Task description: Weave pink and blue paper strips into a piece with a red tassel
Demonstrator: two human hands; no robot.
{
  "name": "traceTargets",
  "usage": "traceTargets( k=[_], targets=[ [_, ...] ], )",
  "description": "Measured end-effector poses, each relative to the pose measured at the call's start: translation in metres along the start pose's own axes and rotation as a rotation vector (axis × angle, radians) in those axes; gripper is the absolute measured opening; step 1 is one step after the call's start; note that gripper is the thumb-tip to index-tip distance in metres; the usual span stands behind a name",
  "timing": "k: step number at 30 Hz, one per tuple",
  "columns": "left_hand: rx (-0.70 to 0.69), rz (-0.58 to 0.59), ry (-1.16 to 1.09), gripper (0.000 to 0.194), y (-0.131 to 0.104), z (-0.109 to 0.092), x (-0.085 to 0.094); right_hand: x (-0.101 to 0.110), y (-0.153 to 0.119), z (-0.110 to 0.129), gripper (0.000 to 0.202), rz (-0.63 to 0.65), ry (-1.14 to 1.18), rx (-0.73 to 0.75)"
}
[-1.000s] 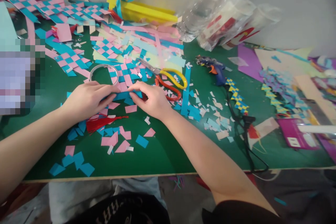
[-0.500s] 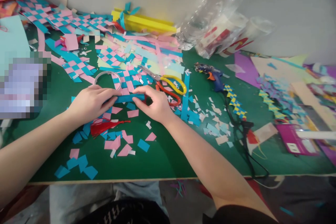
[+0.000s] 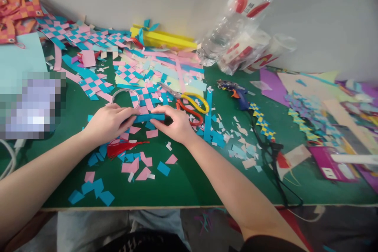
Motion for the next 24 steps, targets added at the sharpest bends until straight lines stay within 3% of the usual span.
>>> traceTargets(
  k=[11,24],
  targets=[
    [0.031,0.032,0.007,0.032,-0.002,0.005,-0.003,-0.004,0.001,-0.001,0.019,0.036,0.084,-0.025],
    [0.063,0.070,0.046,0.034,-0.002,0.008,-0.005,0.013,-0.003,-0.006,0.023,-0.122,-0.016,-0.054]
  ],
)
Point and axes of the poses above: each hand's wrist, its own y-axis towards the middle knuckle, its own x-axis out of the back of the hand, z = x × y, the point moved 10 cm from there along y, towards the middle knuckle, and after that the axes turned 8 degrees about z, right-handed, at the moved point
